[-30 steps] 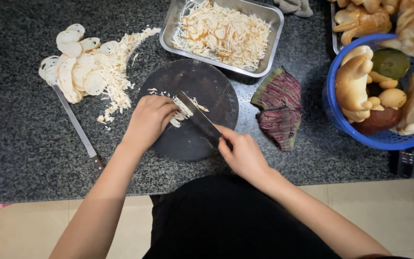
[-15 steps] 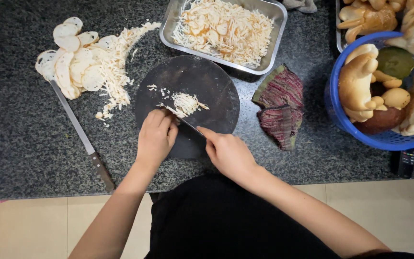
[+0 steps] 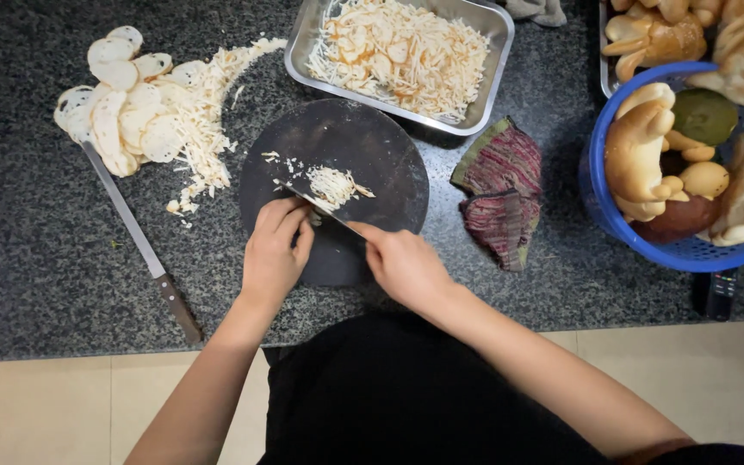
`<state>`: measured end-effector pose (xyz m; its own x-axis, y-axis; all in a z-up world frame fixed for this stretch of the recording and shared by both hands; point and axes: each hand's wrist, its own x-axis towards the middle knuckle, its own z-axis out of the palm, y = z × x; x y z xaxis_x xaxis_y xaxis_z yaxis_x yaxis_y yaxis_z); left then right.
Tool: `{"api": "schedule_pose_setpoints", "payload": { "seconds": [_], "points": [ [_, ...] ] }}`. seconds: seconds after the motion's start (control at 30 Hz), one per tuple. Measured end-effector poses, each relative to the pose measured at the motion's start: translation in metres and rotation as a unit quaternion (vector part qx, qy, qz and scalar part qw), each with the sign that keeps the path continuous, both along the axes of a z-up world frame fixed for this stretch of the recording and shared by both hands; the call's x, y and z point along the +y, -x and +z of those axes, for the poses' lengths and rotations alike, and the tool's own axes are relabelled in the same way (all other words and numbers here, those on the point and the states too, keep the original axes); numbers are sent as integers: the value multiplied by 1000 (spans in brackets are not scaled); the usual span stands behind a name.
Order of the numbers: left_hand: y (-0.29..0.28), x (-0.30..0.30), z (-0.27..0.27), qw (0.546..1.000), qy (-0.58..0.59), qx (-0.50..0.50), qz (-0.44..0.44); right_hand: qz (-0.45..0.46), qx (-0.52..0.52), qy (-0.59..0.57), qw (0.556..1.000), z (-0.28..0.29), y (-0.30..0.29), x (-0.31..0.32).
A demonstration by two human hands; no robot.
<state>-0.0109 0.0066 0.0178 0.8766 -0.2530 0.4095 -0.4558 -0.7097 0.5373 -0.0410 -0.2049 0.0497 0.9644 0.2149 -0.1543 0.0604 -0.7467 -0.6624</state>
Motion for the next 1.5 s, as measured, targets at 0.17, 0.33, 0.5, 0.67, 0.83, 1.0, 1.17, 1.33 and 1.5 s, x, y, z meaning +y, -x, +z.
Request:
{"api": "schedule_pose_setpoints", "payload": {
  "seconds": [0.17, 0.33, 0.5, 0.67, 0.83, 1.0, 1.17, 1.33, 1.5],
  "points": [
    [3, 7, -2, 1000, 18, -12, 13, -20, 57, -3, 998, 22, 9, -11],
    [-1, 6, -4, 1000, -16, -9, 12, -8, 33, -2, 999, 26, 19, -5],
    [-3, 4, -8, 999, -18, 16, 24, 3, 30, 10, 999, 21, 19, -1],
    [-3, 3, -10, 999, -19, -14, 24, 2, 39, 27, 999, 9, 6, 10],
    [-1, 2, -9, 999, 5, -32, 25, 3, 3, 13, 1000, -1, -9, 20],
    [0, -1, -15, 997, 53, -35, 49, -27, 7, -57, 998, -3, 2, -3],
    [1, 1, -25, 995, 58, -42, 69, -14, -14, 1, 1000, 10, 13, 1],
    [0, 1, -30, 995, 49, -28, 81, 17, -5, 44, 999, 10, 13, 9],
    [0, 2, -29, 996, 50, -30, 67, 14, -11, 59, 998, 3, -2, 21]
  ]
}}
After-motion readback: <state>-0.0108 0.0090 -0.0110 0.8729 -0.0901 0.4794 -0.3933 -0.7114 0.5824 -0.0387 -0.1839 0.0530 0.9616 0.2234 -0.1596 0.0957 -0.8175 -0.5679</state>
